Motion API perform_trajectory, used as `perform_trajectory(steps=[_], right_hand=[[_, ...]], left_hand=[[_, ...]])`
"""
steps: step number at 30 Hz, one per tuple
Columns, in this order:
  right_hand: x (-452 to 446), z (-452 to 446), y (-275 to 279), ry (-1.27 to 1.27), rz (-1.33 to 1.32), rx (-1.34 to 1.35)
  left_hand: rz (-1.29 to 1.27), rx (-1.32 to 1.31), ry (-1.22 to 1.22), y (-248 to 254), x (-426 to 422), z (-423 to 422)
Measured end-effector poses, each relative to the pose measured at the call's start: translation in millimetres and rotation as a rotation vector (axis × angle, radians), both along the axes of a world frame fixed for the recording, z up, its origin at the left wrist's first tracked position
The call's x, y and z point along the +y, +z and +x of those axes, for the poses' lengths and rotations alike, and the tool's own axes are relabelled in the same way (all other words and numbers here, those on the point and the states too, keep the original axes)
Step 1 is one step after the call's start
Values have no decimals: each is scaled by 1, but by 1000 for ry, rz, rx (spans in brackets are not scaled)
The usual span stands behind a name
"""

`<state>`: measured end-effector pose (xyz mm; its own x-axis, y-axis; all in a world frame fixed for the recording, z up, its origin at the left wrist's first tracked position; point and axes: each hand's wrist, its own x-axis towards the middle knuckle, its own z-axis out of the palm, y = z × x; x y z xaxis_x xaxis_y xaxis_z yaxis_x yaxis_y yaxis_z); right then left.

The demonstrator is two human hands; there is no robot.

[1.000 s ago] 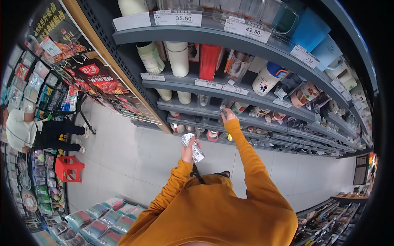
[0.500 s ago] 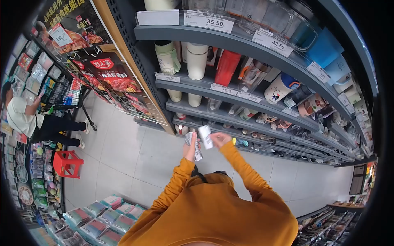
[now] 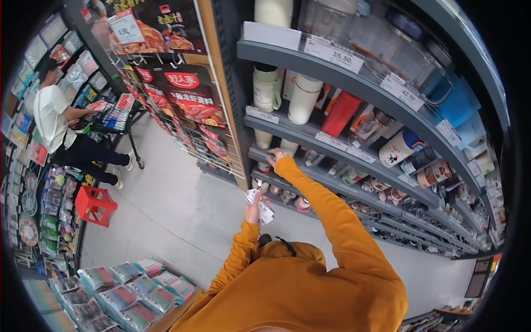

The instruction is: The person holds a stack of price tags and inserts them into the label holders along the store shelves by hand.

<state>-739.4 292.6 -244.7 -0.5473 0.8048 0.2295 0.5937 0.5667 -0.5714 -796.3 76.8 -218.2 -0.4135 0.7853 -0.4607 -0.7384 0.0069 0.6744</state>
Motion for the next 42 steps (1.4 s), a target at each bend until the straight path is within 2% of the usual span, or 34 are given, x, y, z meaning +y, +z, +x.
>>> perform_trajectory(steps=[1, 3, 4, 7, 8, 9, 11, 13, 17, 18, 19, 20, 21, 22, 24, 25, 27, 30, 33, 34, 37, 39, 41, 42], right_hand=[[14, -9, -25, -1, 7, -67], [20, -22, -27, -31, -114, -325], [23, -29, -30, -70, -109, -353], [30, -22, -22, -39, -86, -352], [27, -13, -20, 10, 100, -220], [15, -4, -16, 30, 12, -57], [-24, 19, 29, 60, -145, 279], [-68, 29, 49, -10, -828, 494], [-120, 48, 92, 189, -1005, 323], [-120, 50, 103, 207, -974, 303], [-108, 52, 110, 289, -622, 200], [-101, 50, 147, 234, -486, 231], [-85, 46, 169, 209, -134, 272], [-69, 39, 194, 137, 42, 378], [-45, 28, 244, 12, 249, 307], [-30, 21, 251, -9, 335, 264], [7, 7, 224, -50, 517, 85], [15, -2, 234, -8, 336, -130], [9, 5, 246, -28, 207, 37], [7, 11, 245, -1, 329, 160], [-27, 39, 240, -39, -24, 421], [-74, 58, 213, 66, -622, 683], [-120, 68, 173, 168, -731, 682], [-138, 73, 165, 135, -800, 660]], left_hand=[[-2, 8, -3, 0, -3, -3], [-8, 23, -11, -1, -8, -10], [-38, 4, -13, 0, -9, -13], [-65, 6, 22, 5, -13, -20], [-71, 31, 36, 7, -13, -20], [-88, 37, 62, 8, -13, -22], [-105, 60, 101, 14, -3, -31], [-81, 111, 67, 25, 4, -36], [-4, 229, -13, 37, 17, -28], [33, 258, -42, 34, 19, -28], [71, 287, -66, 33, 20, -28], [91, 223, -50, 35, 19, -30], [97, 214, -41, 41, 18, -31], [102, 204, -33, 50, 15, -31], [109, 149, -39, 62, 11, -29], [136, 121, -40, 64, 11, -26], [194, 68, -38, 69, 12, -22], [191, 77, 37, 81, 11, -17], [213, -21, 56, 94, 6, -19], [181, 18, 74, 102, 5, -17], [222, -46, 116, 120, 6, -15], [244, -30, 116, 125, 9, -10], [245, 23, 67, 120, 10, -6], [194, 113, 145, 129, 12, 4]])
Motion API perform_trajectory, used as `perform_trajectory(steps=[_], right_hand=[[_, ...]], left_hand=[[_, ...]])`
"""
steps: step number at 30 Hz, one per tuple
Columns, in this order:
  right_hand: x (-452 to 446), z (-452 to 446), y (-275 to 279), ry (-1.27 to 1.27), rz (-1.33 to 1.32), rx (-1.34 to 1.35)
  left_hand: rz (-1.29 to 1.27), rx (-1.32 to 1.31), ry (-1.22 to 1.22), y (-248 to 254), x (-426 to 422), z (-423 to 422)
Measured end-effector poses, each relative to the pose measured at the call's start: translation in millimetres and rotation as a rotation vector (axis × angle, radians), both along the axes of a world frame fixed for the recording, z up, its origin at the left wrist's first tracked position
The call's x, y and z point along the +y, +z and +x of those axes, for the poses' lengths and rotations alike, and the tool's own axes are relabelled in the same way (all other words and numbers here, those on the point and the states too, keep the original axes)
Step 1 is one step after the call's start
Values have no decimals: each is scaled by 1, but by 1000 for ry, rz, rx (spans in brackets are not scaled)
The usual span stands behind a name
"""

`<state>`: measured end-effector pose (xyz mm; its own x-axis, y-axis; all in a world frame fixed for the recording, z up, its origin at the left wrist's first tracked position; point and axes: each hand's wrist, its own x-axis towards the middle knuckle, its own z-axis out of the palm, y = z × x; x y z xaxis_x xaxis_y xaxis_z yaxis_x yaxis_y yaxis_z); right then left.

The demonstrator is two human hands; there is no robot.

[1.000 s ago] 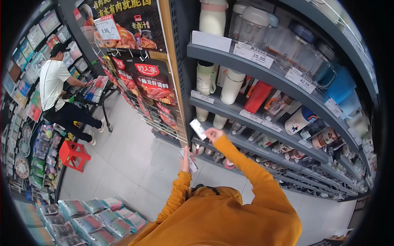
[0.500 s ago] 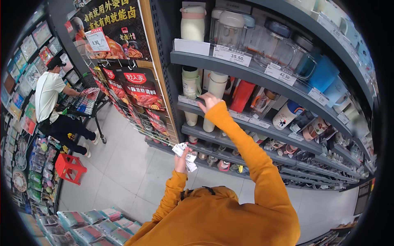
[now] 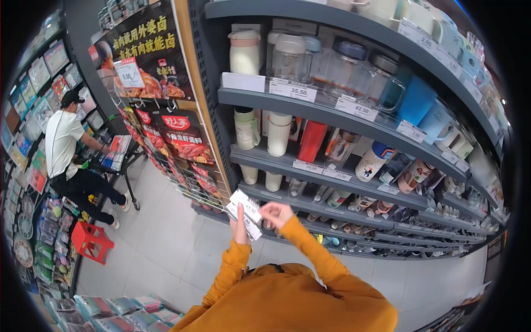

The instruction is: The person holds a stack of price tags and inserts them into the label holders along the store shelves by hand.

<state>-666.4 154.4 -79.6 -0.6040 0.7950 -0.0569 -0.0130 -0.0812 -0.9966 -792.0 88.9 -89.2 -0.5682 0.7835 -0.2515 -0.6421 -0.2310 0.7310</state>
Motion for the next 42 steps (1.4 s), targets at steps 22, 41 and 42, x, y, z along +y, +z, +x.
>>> perform_trajectory(steps=[22, 41, 42], right_hand=[[120, 151, 294, -608, 958, -353], [57, 192, 102, -525, 893, -553], [85, 198, 82, -569, 1082, -617]], left_hand=[[87, -102, -487, 33, -29, 78], [12, -52, -285, 30, -31, 187], [25, -64, -296, 29, -34, 195]])
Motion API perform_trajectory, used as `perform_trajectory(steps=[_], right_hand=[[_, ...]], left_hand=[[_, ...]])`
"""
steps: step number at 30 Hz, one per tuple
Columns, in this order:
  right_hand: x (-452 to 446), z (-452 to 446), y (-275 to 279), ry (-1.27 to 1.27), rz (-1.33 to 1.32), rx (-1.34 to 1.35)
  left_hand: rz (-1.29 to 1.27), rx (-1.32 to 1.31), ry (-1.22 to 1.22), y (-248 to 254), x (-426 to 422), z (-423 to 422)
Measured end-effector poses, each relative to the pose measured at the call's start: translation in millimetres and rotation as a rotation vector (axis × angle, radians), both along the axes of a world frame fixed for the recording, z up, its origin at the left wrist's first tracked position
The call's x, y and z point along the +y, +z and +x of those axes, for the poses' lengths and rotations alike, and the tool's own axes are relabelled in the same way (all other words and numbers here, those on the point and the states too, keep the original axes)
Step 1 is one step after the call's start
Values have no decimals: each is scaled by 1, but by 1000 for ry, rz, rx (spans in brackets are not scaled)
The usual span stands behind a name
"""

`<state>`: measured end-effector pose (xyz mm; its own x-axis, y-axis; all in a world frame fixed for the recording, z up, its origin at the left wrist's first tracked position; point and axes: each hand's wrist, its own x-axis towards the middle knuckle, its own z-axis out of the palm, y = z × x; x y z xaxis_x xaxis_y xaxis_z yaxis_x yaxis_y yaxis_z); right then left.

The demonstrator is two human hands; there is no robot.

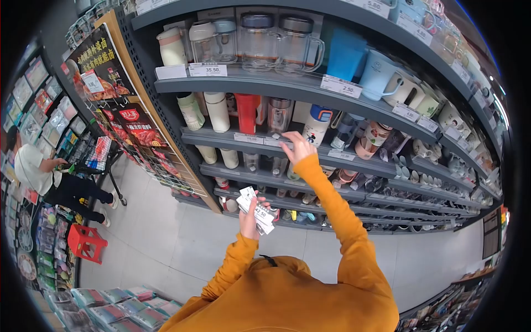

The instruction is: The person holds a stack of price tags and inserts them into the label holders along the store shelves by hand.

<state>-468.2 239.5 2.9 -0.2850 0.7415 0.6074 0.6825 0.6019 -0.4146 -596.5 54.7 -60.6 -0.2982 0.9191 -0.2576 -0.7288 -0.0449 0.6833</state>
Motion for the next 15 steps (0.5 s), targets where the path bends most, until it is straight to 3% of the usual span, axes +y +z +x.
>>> perform_trajectory(steps=[3, 10, 13, 15], right_hand=[[31, 11, -9, 12, -115, -163], [48, 27, 4, 82, -236, -255], [53, 36, -1, 120, -202, -268], [39, 45, -3, 160, -102, -93]], left_hand=[[12, -20, -24, -16, -12, 24], [-72, -29, 34, -34, -38, 63], [-94, -24, 71, -30, -44, 72], [-100, -37, 93, -29, -47, 74]])
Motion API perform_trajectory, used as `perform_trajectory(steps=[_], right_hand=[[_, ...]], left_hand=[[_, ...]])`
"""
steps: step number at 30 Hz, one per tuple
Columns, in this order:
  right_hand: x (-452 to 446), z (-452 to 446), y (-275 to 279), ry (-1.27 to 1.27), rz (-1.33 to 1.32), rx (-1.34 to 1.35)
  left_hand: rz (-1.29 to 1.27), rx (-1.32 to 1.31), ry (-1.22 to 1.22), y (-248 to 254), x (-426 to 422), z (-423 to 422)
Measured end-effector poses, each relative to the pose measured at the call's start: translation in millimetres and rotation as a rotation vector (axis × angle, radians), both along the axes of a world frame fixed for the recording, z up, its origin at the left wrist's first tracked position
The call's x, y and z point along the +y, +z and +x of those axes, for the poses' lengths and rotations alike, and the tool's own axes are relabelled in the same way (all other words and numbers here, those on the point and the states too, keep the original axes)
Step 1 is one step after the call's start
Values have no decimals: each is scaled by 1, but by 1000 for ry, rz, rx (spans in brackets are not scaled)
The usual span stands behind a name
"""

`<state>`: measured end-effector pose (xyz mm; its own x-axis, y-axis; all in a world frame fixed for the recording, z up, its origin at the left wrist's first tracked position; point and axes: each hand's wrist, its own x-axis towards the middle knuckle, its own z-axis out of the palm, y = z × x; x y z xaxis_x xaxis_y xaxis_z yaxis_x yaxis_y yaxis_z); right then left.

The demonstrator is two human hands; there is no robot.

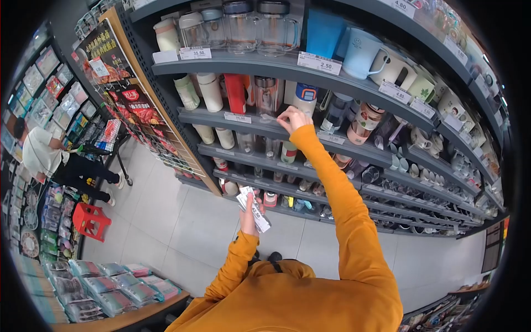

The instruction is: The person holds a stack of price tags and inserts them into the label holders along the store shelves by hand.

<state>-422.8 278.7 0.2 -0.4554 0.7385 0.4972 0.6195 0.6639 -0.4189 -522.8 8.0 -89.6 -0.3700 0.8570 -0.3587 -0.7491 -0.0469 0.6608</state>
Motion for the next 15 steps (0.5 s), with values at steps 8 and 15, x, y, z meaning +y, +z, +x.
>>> perform_trajectory(steps=[8, 15], right_hand=[[-169, 42, -125, 391, -1056, 453], [-180, 51, -158, 421, -1381, 451]], left_hand=[[-72, 101, -65, -39, 2, 2], [-156, 146, -290, -77, -7, -10]])
